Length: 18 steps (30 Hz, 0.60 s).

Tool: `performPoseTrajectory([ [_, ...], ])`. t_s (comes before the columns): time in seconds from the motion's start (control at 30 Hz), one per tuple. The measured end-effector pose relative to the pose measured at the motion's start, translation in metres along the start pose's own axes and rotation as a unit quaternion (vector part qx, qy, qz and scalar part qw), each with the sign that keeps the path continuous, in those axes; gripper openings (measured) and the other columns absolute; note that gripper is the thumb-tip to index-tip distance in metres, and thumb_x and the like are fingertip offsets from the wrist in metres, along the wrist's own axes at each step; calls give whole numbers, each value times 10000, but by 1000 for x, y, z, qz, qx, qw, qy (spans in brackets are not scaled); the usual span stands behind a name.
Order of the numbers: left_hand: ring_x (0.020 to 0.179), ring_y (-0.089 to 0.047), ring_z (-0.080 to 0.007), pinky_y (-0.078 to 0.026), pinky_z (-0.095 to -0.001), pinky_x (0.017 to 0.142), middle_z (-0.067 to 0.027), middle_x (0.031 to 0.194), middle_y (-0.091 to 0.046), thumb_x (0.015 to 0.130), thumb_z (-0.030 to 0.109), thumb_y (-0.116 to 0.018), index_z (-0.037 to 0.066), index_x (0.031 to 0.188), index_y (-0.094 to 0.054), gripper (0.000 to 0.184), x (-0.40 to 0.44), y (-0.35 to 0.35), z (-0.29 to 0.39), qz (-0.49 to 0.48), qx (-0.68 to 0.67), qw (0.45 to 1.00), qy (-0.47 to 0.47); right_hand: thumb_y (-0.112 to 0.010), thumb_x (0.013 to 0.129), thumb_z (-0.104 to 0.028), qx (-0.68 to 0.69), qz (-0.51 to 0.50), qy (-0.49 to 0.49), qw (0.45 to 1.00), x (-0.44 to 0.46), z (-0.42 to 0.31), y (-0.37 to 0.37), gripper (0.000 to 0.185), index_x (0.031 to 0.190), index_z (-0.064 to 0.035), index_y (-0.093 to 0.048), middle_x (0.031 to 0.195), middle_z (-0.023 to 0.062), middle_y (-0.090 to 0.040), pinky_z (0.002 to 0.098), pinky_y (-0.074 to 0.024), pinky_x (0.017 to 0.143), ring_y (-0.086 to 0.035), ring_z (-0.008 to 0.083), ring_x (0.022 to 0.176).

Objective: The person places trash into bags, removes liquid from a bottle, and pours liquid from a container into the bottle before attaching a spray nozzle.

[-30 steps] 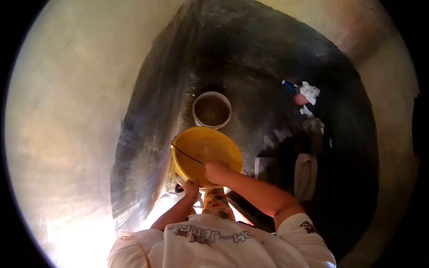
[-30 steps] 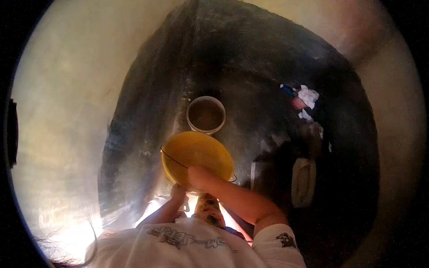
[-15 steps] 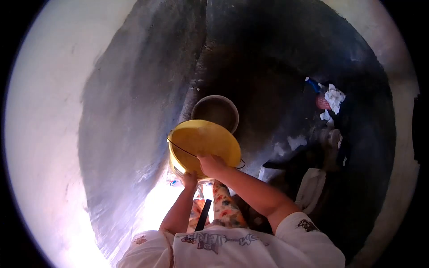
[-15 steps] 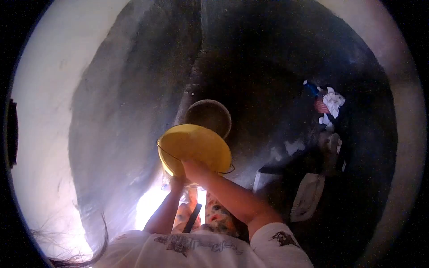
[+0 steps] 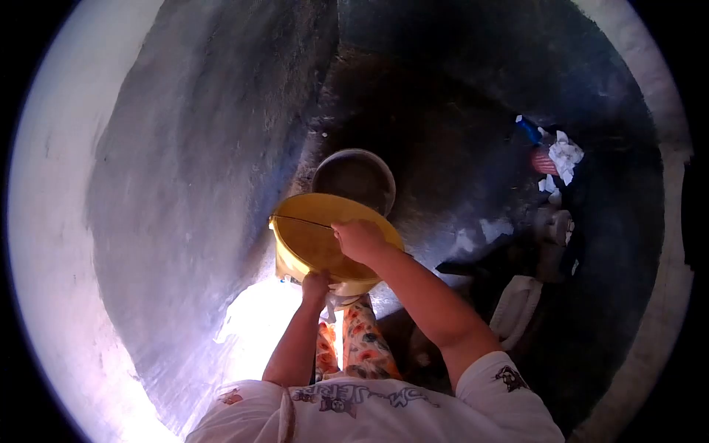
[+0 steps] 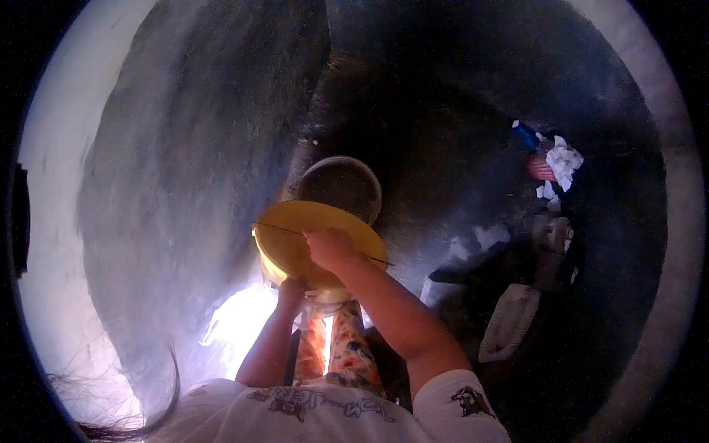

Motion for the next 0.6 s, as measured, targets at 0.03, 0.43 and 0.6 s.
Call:
performPoseTrajectory([
  [0.03, 591, -587, -206, -454, -313, 544, -129, 688, -613, 812, 184, -508, -68, 870, -567, 264, 0, -1, -10, -9, 3, 1000, 19, -485, 830, -194, 10, 2, 2, 1000, 2, 5, -3, 189, 960, -110, -593, 813, 147, -619, 447, -465, 679, -594, 344, 757],
  [0.43, 539, -487, -157, -368, -287, 482, -96, 654, -550, 813, 189, -482, -28, 810, -568, 233, 28, 10, 41, 12, -245, 937, 250, -519, 783, -149, 19, 14, 7, 1000, 20, 8, 10, 182, 941, -77, -573, 780, 182, -618, 441, -474, 671, -605, 342, 748],
  [0.6, 489, -419, -136, -336, -276, 460, -50, 571, -486, 788, 197, -491, 6, 708, -541, 213, 61, 11, 47, -23, -212, 945, 247, -596, 725, -201, 5, -25, -26, 999, 22, 9, -6, 311, 1016, -96, -553, 760, 180, -623, 431, -480, 673, -615, 335, 757],
])
Point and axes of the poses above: each hand's wrist, its own x-axis towards the middle knuckle, its own y-axis out of the back of the hand, z = x × y, the point moved 6 cm from there along x, towards the middle knuckle
